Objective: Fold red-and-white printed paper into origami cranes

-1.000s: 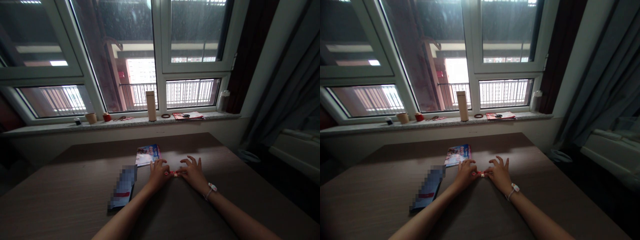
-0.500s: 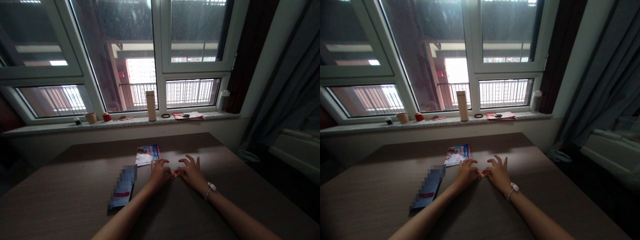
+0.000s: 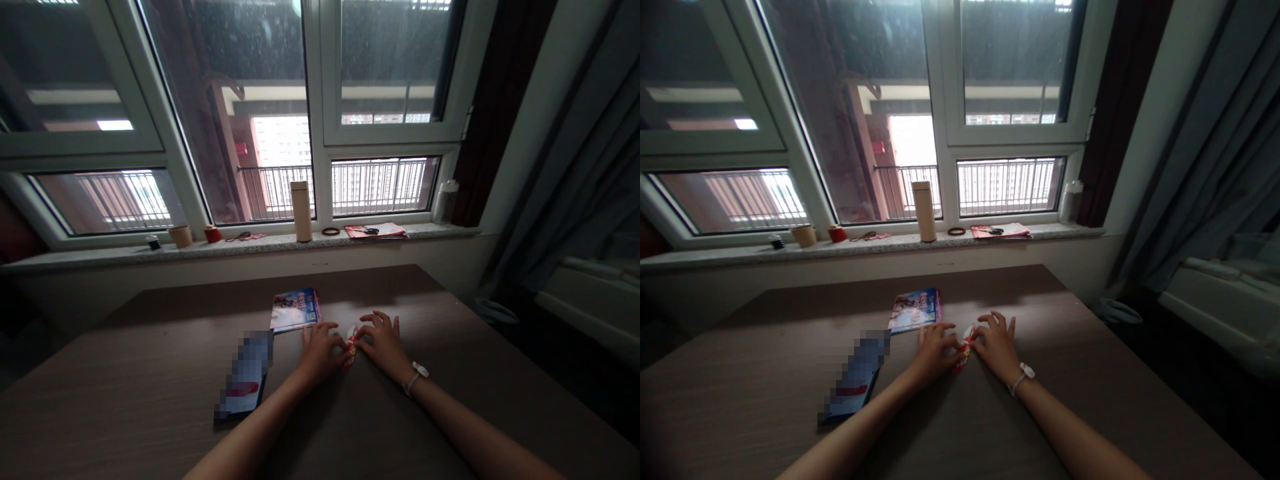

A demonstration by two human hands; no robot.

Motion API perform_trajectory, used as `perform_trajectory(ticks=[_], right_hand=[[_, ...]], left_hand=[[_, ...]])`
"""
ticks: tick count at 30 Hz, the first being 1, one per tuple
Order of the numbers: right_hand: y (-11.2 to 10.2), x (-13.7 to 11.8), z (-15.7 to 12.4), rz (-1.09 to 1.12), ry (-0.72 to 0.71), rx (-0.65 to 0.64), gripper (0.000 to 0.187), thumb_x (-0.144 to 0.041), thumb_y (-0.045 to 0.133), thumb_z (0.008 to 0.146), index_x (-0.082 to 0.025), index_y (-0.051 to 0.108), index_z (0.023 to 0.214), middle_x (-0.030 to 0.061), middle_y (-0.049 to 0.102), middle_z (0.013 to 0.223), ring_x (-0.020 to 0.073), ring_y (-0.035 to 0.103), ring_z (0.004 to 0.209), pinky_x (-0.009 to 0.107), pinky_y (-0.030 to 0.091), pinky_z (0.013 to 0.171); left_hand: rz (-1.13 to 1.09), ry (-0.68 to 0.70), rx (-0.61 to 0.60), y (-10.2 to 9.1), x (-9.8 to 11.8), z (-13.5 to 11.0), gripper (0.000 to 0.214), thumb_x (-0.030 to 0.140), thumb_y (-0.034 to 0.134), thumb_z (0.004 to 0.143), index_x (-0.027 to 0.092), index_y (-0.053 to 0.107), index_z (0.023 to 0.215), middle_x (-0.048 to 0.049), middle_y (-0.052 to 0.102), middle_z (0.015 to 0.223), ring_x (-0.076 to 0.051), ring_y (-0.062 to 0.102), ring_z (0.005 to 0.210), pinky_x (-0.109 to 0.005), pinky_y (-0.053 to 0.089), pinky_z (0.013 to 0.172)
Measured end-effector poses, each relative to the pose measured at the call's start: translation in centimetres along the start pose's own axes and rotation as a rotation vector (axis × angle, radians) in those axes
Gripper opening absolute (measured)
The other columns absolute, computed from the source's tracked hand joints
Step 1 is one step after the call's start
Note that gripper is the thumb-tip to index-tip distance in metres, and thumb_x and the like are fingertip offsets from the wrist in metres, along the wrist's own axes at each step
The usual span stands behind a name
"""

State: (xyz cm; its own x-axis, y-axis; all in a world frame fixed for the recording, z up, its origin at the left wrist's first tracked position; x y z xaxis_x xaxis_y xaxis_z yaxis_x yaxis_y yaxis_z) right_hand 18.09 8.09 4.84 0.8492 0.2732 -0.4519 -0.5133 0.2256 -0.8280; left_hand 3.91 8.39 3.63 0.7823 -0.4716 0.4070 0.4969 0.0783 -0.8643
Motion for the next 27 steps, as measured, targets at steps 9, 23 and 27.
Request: perform_trajectory(ticks=[9,23,27], right_hand=[[0.6,0.4,-0.2,0.080,0.054,-0.078,0.014,-0.039,0.063,0.081,-0.036,0.075,0.087,0.0011,0.060,0.121,0.0295,0.031,0.130,0.064,0.002,0.109],[0.7,-0.4,-0.6,0.038,-0.028,-0.088,0.013,-0.042,0.064,0.081,-0.035,0.074,0.085,-0.0003,0.061,0.119,0.0269,0.034,0.129,0.061,0.001,0.110],[1.0,0.0,-0.6,0.052,0.001,-0.133,0.016,-0.043,0.063,0.081,-0.032,0.072,0.088,0.0015,0.059,0.122,0.0291,0.033,0.129,0.065,0.005,0.108]], left_hand=[[-0.017,-0.029,-0.034,-0.3,0.0,0.0,0.014,0.044,0.074,0.073,0.035,0.075,0.083,-0.0018,0.053,0.133,-0.032,0.034,0.129,-0.065,0.011,0.109],[0.051,-0.042,0.011,-0.7,-0.2,0.2,0.010,0.041,0.073,0.076,0.037,0.075,0.084,-0.0010,0.052,0.134,-0.032,0.035,0.129,-0.071,0.005,0.106],[0.036,-0.043,0.013,-0.5,-0.3,0.1,0.012,0.039,0.073,0.075,0.036,0.074,0.087,-0.0016,0.052,0.134,-0.031,0.036,0.129,-0.070,0.007,0.107]])
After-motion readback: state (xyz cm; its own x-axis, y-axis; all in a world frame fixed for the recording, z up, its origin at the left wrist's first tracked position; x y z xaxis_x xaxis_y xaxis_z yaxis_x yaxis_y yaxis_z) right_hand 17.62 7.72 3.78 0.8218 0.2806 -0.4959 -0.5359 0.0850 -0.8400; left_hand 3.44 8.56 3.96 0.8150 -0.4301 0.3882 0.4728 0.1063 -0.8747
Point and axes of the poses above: each hand's wrist, its own z-axis towards the middle knuckle, its own y-axis out of the palm, x = y × z, the point moved 10 cm from there along z, towards the middle knuckle
